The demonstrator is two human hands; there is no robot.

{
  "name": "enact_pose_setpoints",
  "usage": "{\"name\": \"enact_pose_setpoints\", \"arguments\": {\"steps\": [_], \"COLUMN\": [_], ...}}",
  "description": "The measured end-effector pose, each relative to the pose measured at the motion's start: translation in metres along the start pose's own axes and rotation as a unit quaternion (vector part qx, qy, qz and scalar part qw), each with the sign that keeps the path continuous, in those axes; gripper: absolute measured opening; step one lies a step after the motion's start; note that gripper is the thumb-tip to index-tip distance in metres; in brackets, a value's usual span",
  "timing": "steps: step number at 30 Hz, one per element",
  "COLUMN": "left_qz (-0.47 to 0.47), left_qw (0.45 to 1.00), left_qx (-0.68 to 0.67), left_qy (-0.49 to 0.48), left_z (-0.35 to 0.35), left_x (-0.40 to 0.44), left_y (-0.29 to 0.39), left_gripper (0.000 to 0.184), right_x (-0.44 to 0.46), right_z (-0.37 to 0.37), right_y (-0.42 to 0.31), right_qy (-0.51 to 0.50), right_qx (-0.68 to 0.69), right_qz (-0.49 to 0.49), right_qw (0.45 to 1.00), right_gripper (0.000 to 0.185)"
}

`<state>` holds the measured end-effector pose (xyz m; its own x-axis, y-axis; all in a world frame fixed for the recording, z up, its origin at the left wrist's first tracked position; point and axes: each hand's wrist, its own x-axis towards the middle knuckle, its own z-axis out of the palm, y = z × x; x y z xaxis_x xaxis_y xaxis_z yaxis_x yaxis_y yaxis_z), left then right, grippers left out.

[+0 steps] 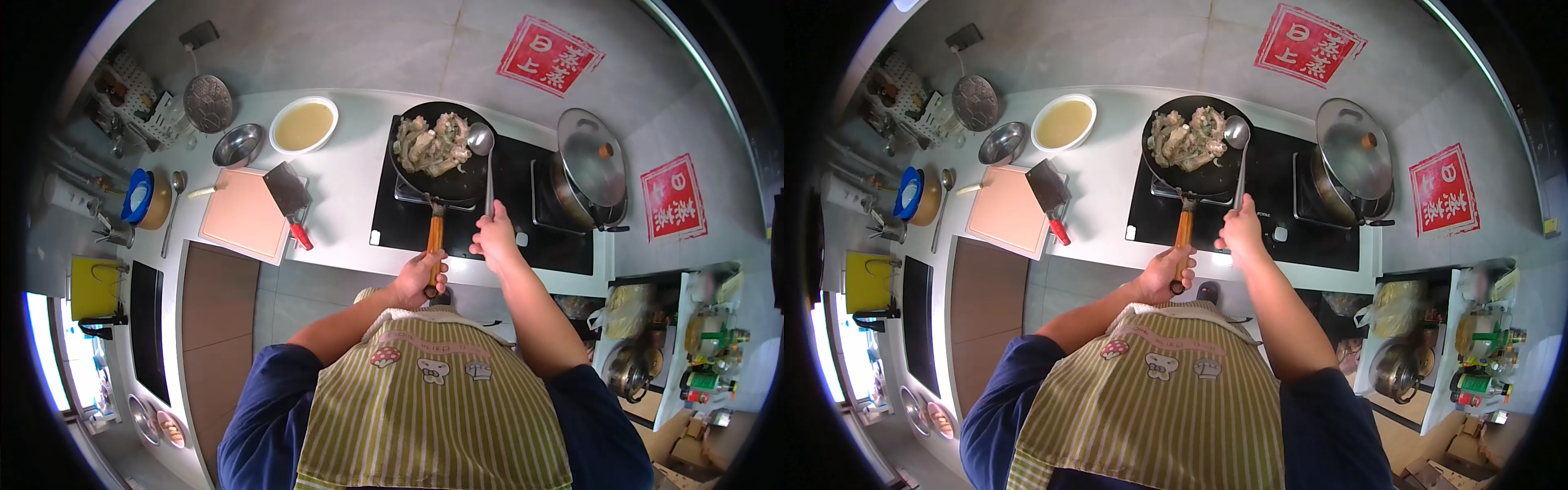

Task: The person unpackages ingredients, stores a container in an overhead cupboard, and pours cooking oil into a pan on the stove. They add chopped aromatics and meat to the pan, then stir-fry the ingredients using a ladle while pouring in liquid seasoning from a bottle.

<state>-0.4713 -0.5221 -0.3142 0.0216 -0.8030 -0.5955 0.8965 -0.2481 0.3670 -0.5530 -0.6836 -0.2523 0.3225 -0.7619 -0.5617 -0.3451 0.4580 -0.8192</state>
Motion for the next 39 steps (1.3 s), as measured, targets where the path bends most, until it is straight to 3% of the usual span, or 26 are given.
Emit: {"name": "enact_pose_setpoints", "arguments": {"steps": [2,4,8,9,13,14,16,18,20,21,25,26,29,32,33,35,36,39], "left_qz": [-0.008,-0.016,-0.030,-0.031,-0.027,-0.027,-0.027,-0.025,-0.025,-0.025,-0.016,-0.012,-0.001,0.013,0.011,0.008,0.004,0.013], "left_qw": [1.000,1.000,0.999,0.999,1.000,1.000,1.000,1.000,1.000,1.000,1.000,1.000,0.996,0.998,0.999,0.999,0.999,0.999], "left_qx": [0.005,0.017,0.018,0.014,0.009,0.007,-0.002,0.002,0.000,0.000,-0.011,-0.015,-0.084,-0.061,-0.040,-0.021,-0.013,0.003], "left_qy": [0.004,0.008,0.003,0.000,0.001,0.000,-0.003,-0.001,-0.002,0.000,0.007,0.010,-0.005,0.011,0.017,0.027,0.032,0.044], "left_z": [0.000,-0.001,-0.011,-0.014,-0.019,-0.020,-0.021,-0.021,-0.024,-0.024,-0.024,-0.024,-0.028,-0.026,-0.024,-0.019,-0.019,-0.021], "left_x": [-0.003,-0.004,-0.009,-0.010,-0.015,-0.015,-0.016,-0.016,-0.014,-0.015,-0.015,-0.015,-0.018,-0.020,-0.022,-0.026,-0.028,-0.027], "left_y": [0.006,0.011,0.019,0.021,0.027,0.027,0.028,0.028,0.025,0.025,0.025,0.025,0.025,0.025,0.027,0.033,0.033,0.032], "left_gripper": [0.026,0.025,0.025,0.025,0.026,0.025,0.025,0.025,0.025,0.025,0.029,0.030,0.036,0.042,0.042,0.042,0.042,0.041], "right_x": [0.003,0.027,0.031,0.034,0.003,-0.001,-0.011,-0.023,-0.038,-0.051,-0.066,-0.053,0.000,0.069,0.109,0.105,0.096,0.105], "right_z": [0.015,0.017,-0.007,-0.019,-0.053,-0.062,-0.079,-0.095,-0.107,-0.112,-0.132,-0.137,-0.119,-0.095,-0.097,-0.082,-0.078,-0.092], "right_y": [-0.006,-0.015,-0.015,-0.010,-0.003,0.001,0.005,0.008,0.009,-0.001,-0.037,-0.042,-0.073,-0.087,-0.073,-0.107,-0.121,-0.138], "right_qy": [-0.058,-0.133,-0.193,-0.209,-0.168,-0.159,-0.151,-0.122,-0.111,-0.130,-0.117,-0.107,-0.079,-0.082,-0.077,-0.199,-0.252,-0.283], "right_qx": [0.116,0.177,0.212,0.199,-0.035,-0.131,-0.302,-0.452,-0.505,-0.527,-0.589,-0.572,-0.564,-0.558,-0.522,-0.370,-0.279,-0.310], "right_qz": [0.030,0.049,0.047,0.048,0.015,-0.014,-0.105,-0.230,-0.374,-0.302,-0.282,-0.336,-0.355,-0.341,-0.412,-0.168,-0.032,-0.020], "right_qw": [0.991,0.974,0.957,0.956,0.985,0.979,0.935,0.853,0.770,0.784,0.749,0.740,0.742,0.752,0.743,0.892,0.926,0.907], "right_gripper": [0.035,0.026,0.023,0.037,0.065,0.064,0.063,0.063,0.065,0.067,0.066,0.064,0.060,0.055,0.051,0.050,0.050,0.053]}}
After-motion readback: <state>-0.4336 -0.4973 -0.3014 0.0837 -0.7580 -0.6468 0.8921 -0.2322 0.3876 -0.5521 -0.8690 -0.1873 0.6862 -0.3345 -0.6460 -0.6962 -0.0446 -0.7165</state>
